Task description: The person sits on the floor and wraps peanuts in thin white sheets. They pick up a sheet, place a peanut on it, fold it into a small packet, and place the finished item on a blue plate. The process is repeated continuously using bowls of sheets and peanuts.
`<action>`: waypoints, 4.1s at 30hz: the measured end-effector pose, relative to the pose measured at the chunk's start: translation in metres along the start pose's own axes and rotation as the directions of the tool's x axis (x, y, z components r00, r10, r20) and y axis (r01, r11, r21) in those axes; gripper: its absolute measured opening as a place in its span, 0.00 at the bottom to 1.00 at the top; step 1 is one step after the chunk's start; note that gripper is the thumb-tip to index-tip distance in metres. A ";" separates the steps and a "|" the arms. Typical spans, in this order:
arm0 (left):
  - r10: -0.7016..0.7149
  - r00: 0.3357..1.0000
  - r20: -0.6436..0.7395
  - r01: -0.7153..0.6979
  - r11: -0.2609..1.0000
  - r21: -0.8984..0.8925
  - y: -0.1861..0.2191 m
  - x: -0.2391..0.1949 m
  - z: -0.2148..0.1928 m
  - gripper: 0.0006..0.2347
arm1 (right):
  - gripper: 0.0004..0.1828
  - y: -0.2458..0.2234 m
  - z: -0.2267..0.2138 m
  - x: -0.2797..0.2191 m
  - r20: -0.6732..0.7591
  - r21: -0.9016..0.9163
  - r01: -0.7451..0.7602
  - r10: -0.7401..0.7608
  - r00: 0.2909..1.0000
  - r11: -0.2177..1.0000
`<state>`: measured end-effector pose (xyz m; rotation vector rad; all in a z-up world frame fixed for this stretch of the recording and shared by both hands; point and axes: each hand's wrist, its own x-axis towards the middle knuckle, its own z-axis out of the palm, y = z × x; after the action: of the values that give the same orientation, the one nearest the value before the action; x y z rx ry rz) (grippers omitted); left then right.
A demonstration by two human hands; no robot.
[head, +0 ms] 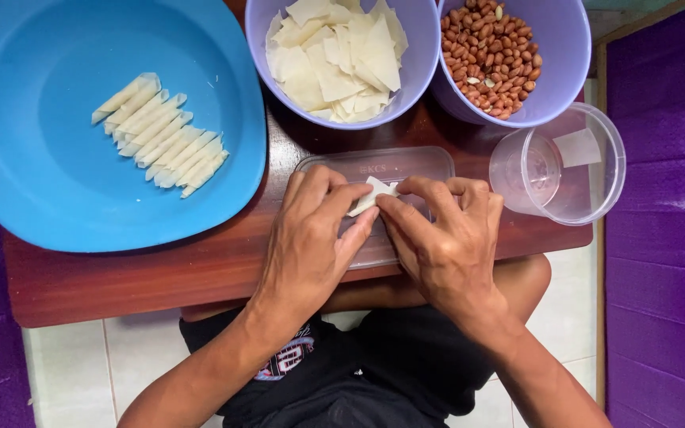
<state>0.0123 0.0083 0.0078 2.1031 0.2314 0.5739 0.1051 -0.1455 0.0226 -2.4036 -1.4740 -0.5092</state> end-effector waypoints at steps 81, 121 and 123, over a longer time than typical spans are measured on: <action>0.067 0.998 0.021 -0.039 0.777 -0.628 0.006 -0.014 -0.016 0.07 | 0.09 -0.007 -0.048 -0.007 0.299 0.911 -0.310 0.081 0.951 0.271; -0.128 0.992 0.022 0.111 0.924 0.366 -0.129 0.035 -0.186 0.05 | 0.05 -0.079 0.111 0.249 0.424 0.353 0.406 -0.531 0.733 0.843; -0.121 0.992 0.022 0.106 0.933 0.344 -0.128 0.034 -0.185 0.05 | 0.05 -0.079 0.110 0.250 0.444 0.376 0.377 -0.522 0.728 0.846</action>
<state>-0.0409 0.2297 0.0007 2.4164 0.4533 0.4422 0.1554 0.1336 0.0357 -2.0401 -2.2298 0.3057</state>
